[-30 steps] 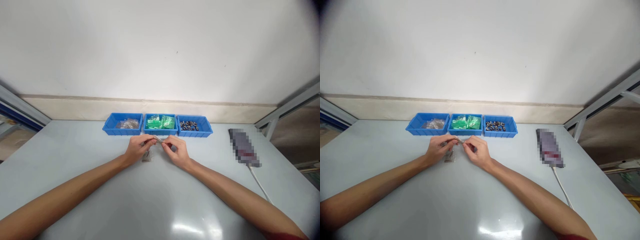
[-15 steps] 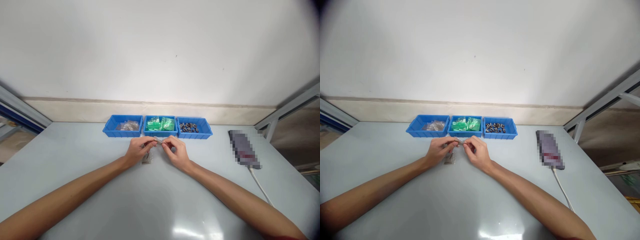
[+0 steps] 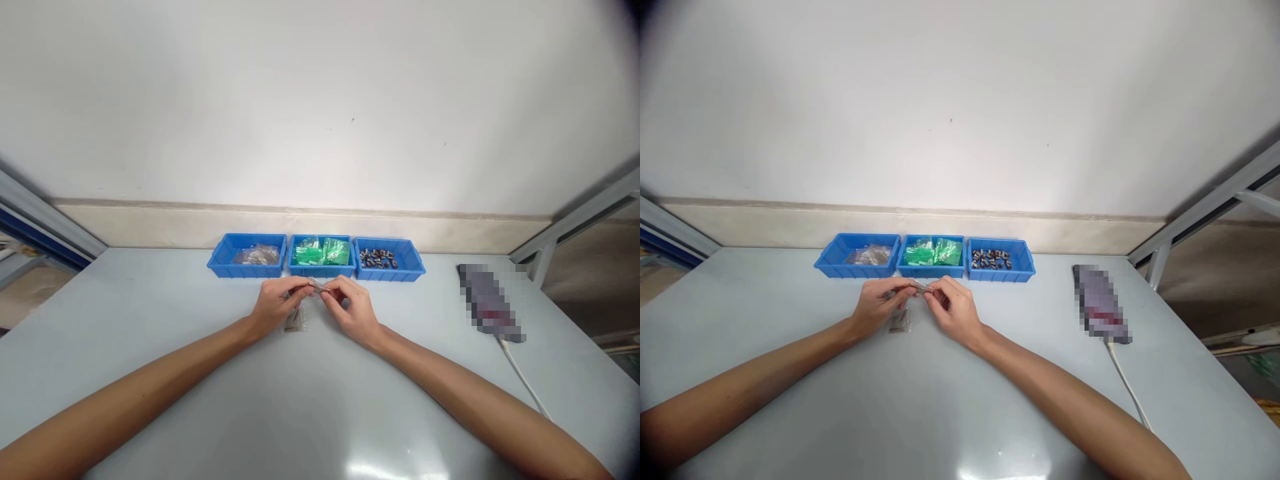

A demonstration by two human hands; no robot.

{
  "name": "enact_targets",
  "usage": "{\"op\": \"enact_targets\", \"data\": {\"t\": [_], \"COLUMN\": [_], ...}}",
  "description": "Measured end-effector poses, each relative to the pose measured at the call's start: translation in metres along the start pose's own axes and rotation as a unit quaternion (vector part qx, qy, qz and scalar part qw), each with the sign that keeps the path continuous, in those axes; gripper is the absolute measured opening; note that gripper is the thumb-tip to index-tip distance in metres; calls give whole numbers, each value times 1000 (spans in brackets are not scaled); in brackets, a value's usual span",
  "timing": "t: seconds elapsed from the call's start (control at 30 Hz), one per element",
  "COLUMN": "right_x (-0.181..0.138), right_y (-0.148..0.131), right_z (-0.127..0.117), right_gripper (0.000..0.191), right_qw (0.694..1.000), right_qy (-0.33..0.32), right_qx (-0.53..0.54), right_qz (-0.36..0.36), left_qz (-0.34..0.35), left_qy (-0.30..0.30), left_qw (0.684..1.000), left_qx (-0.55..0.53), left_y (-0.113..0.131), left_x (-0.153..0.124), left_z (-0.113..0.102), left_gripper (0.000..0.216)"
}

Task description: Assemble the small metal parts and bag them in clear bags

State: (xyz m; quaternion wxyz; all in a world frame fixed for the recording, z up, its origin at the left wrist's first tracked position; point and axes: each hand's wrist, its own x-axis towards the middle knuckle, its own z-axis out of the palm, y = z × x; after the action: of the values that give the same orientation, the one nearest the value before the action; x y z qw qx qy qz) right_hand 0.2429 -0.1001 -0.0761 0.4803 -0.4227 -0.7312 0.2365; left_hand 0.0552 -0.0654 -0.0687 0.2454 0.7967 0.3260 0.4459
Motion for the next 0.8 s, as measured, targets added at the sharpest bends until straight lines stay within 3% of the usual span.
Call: {"op": "enact_targets", "data": {"t": [0.27,0.5,0.8], "right_x": [-2,0,-2], "right_y": [2,-1,2], "right_z": [0,0,0], "right_gripper": [11,8,12], "right_qw": [1000,1000,1000], "right_qy": [16,-3,1], "right_qx": [-15,-4,-14], "right_qz": [4,-5,-6], "left_qz": [-2,5,-9], "left_qy": [-20,3,-38], "left_qw": [1000,1000,999], "left_qx": [10,4,4], "left_y": [-4,-5,-5], "left_x": [1,0,1], "left_z": [-1,0,-1], "left_gripper": [20,22,23]}}
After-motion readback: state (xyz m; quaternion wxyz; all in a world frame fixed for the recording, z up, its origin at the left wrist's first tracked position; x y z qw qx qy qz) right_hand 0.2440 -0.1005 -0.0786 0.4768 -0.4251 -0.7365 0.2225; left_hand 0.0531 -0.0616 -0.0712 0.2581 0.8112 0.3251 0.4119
